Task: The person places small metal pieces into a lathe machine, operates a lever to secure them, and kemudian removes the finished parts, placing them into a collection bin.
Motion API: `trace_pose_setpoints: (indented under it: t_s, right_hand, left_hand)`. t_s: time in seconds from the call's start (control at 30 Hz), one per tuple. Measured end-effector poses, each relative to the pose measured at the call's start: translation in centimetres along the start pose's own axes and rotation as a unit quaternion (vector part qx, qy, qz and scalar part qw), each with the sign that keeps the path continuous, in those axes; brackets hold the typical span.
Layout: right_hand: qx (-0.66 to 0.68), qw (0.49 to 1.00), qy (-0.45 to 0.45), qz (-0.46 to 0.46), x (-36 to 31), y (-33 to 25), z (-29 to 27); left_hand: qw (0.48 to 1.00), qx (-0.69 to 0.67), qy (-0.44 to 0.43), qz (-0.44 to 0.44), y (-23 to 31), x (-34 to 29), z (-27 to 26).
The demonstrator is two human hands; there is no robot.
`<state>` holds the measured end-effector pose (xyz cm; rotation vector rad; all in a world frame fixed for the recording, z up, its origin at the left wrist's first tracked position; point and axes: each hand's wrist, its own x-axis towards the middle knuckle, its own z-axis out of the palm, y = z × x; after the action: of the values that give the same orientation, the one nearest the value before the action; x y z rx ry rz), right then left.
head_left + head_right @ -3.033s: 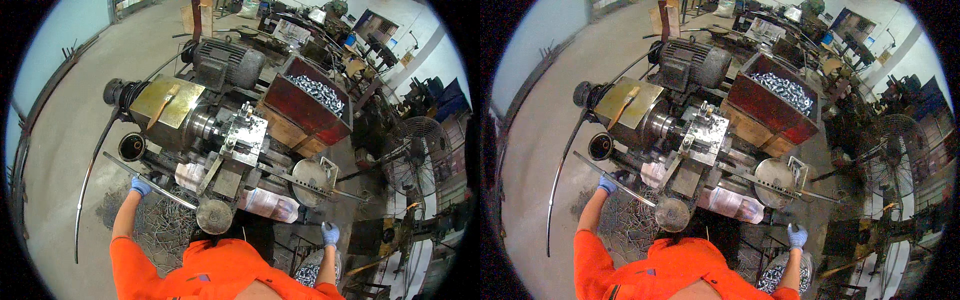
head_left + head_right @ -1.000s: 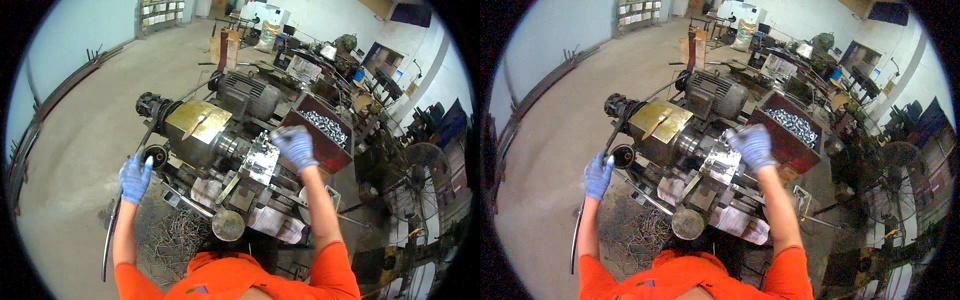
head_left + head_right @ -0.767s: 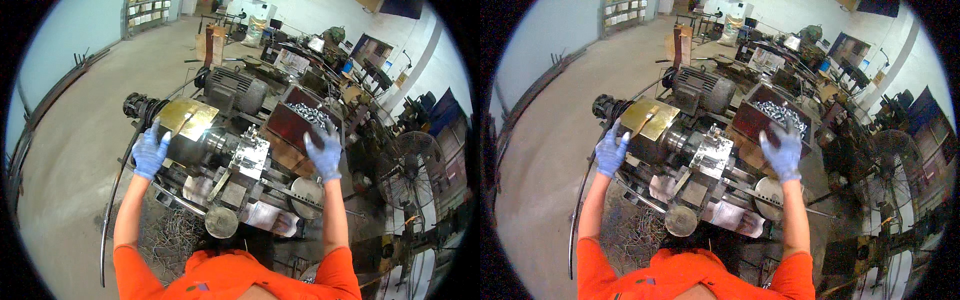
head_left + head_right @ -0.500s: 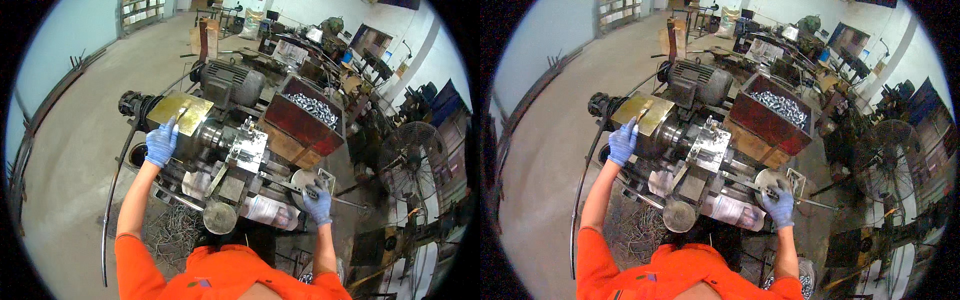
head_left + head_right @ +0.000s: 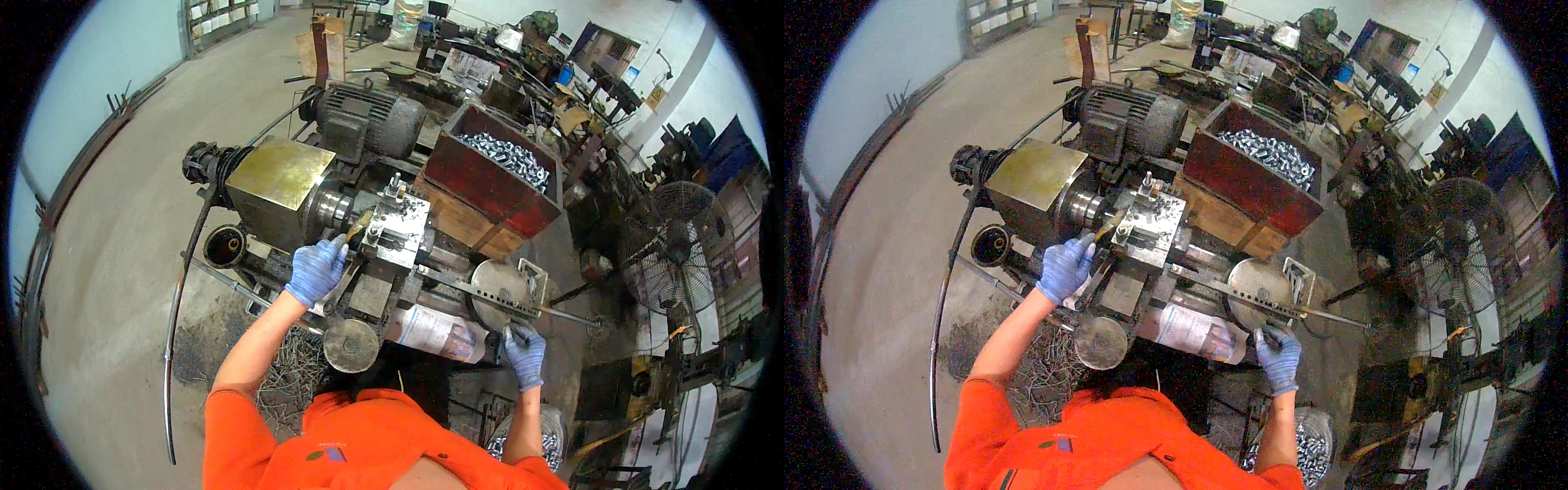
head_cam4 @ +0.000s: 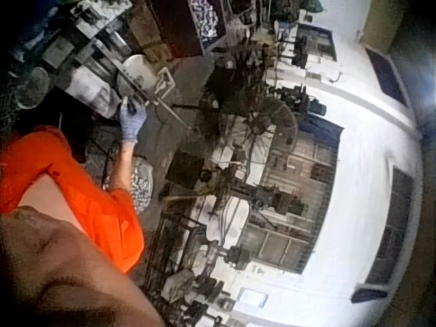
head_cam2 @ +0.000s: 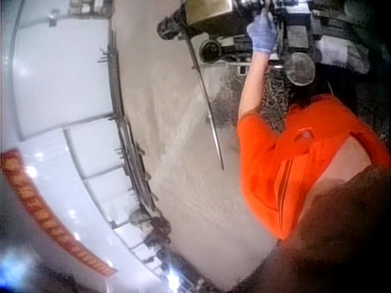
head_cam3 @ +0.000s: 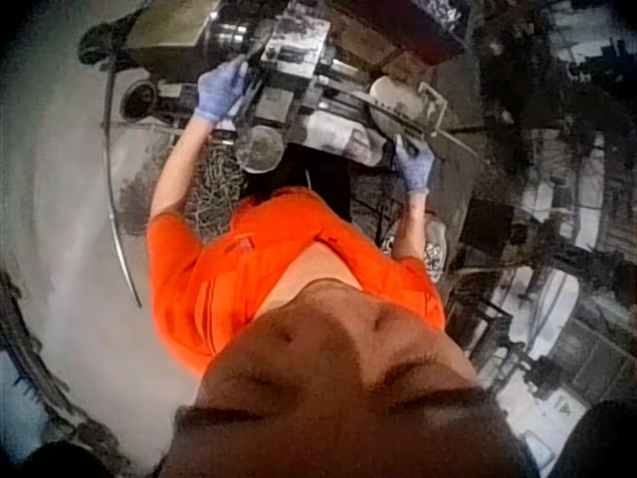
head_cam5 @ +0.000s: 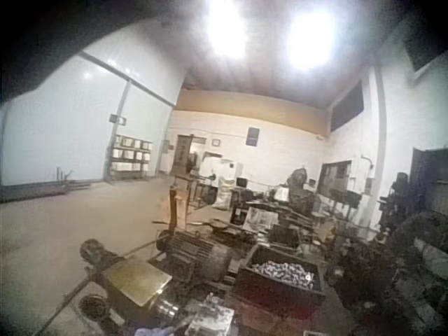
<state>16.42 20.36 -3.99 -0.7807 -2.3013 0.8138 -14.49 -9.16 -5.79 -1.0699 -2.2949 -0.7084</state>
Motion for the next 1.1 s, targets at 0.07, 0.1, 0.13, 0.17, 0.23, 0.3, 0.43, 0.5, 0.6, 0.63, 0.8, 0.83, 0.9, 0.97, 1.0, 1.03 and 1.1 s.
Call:
trace_pose_setpoints:
  t_s: [0.07, 0.1, 0.13, 0.17, 0.23, 0.3, 0.43, 0.5, 0.6, 0.63, 0.8, 0.83, 0.9, 0.97, 1.0, 1.03, 1.1]
  right_hand:
    - [0.002, 1.0, 0.013, -0.021, -0.2, 0.2, 0.2]
    - [0.003, 0.999, 0.019, -0.031, -0.4, 0.4, 0.3]
    - [0.008, 0.999, 0.021, -0.029, -0.6, 0.6, 0.2]
    - [0.012, 0.999, 0.026, -0.024, -0.8, 1.1, 0.0]
    - [-0.002, 1.0, 0.021, 0.022, -1.2, 0.9, -0.7]
    - [-0.065, 0.997, 0.042, -0.007, -1.5, 2.5, -1.7]
    - [-0.125, 0.986, 0.109, 0.026, -2.8, 5.3, -4.5]
    - [-0.164, 0.974, 0.142, 0.062, -3.7, 6.2, -6.3]
    - [-0.193, 0.948, 0.17, 0.188, -5.3, 7.6, -9.5]
    - [-0.187, 0.943, 0.175, 0.214, -6.9, 11.1, -11.0]
    - [-0.206, 0.89, 0.143, 0.382, -14.8, 20.9, -16.4]
    - [-0.254, 0.852, 0.105, 0.446, -16.7, 22.6, -16.6]
    - [-0.293, 0.783, -0.035, 0.547, -17.7, 21.9, -16.0]
    - [-0.32, 0.776, -0.089, 0.537, -18.8, 21.6, -15.1]
    - [-0.335, 0.77, -0.116, 0.53, -19.2, 21.9, -14.8]
    - [-0.334, 0.762, -0.147, 0.535, -19.5, 22.8, -14.6]
    - [-0.343, 0.777, -0.177, 0.496, -19.7, 24.7, -13.8]
  left_hand:
    - [0.999, 0.018, -0.041, 0.012, -0.5, -0.6, -0.6]
    - [0.995, 0.055, -0.084, 0.009, -1.0, -1.2, -0.7]
    - [0.998, 0.05, -0.046, 0.003, -1.3, -1.5, -1.4]
    - [0.999, 0.043, -0.009, 0.001, -1.3, -1.5, -2.6]
    - [0.998, 0.021, 0.065, -0.001, -1.6, -0.8, -5.3]
    - [0.993, -0.014, 0.115, -0.017, -2.2, 1.3, -8.1]
    - [0.989, 0.033, 0.102, -0.105, -5.7, 3.3, -8.8]
    - [0.99, 0.042, -0.009, -0.132, -8.7, 3.0, -8.7]
    - [0.98, -0.055, -0.069, -0.179, -11.1, 3.5, -8.3]
    - [0.979, -0.072, -0.085, -0.168, -11.9, 3.3, -8.2]
    - [0.972, -0.027, -0.068, -0.222, -11.5, 3.1, -7.6]
    - [0.973, -0.043, -0.054, -0.219, -11.1, 3.3, -8.4]
    - [0.981, 0.029, -0.051, -0.187, -13.2, 2.1, -10.1]
    - [0.974, 0.211, -0.006, 0.079, -19.7, 0.3, -10.9]
    - [0.988, 0.151, 0.01, -0.028, -17.6, 0.7, -11.0]
    - [0.987, 0.089, 0.026, -0.134, -12.9, 1.4, -11.8]
    - [0.969, 0.002, 0.043, -0.242, -8.2, 1.5, -13.7]
